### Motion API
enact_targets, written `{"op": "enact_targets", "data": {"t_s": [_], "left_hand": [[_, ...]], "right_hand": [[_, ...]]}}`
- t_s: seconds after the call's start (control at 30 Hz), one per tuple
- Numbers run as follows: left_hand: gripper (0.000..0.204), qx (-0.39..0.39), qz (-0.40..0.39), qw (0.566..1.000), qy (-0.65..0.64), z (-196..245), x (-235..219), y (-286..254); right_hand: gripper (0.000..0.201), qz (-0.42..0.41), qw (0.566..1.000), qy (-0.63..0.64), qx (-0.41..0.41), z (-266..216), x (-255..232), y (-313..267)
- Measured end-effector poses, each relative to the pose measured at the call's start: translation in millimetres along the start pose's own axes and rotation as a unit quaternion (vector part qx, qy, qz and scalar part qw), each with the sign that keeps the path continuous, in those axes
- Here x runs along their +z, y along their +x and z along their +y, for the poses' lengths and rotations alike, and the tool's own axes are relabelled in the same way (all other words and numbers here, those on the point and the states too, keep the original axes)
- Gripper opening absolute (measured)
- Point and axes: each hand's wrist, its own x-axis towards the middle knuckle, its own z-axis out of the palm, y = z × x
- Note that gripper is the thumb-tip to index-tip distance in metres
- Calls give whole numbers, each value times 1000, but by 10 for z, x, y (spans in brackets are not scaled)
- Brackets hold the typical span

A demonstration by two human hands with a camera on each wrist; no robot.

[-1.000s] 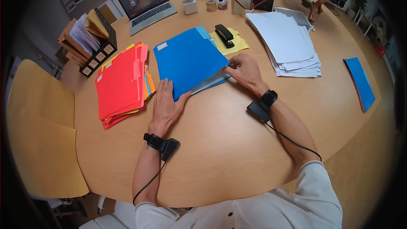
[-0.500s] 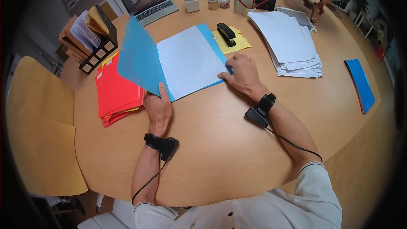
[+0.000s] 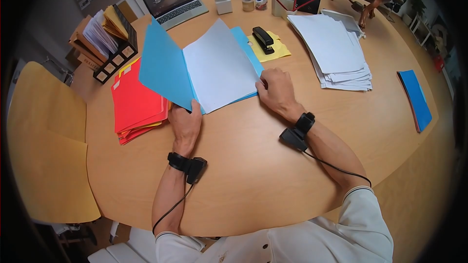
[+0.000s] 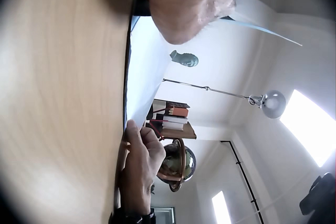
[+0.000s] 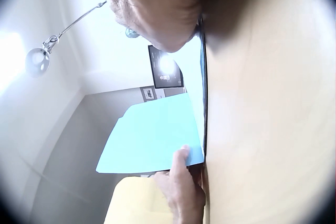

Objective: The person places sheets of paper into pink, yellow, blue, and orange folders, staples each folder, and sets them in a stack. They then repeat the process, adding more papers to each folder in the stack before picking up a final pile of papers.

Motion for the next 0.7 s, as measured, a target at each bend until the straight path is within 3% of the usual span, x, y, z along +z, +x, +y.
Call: {"op": "enact_targets", "data": {"t_s": [0.13, 0.2, 0.23, 0.3, 0.53, 0.6, 0.7], "left_hand": [[19, 32, 20, 999, -1, -24, 14, 3], [19, -17, -17, 1000, -5, 3, -6, 4], [19, -17, -17, 1000, -5, -7, -1, 4], [20, -16, -15, 1000, 9, -35, 13, 6], [21, -49, -32, 998, -16, 17, -11, 5], [19, 6, 6, 1000, 9, -38, 21, 4], [20, 16, 10, 1000, 23, -60, 34, 6]], "right_hand": [[11, 83, 997, -1, -8, 146, -34, 54], [10, 159, 987, -18, -22, 193, -123, 87], [10, 159, 987, -18, -22, 230, -175, 112], [9, 245, 969, -36, 19, 327, -290, 183], [9, 298, 942, -137, 70, 906, -691, 279], [9, 301, 937, -161, 74, 1126, -803, 277], [8, 325, 913, -213, 126, 1386, -977, 248]]}}
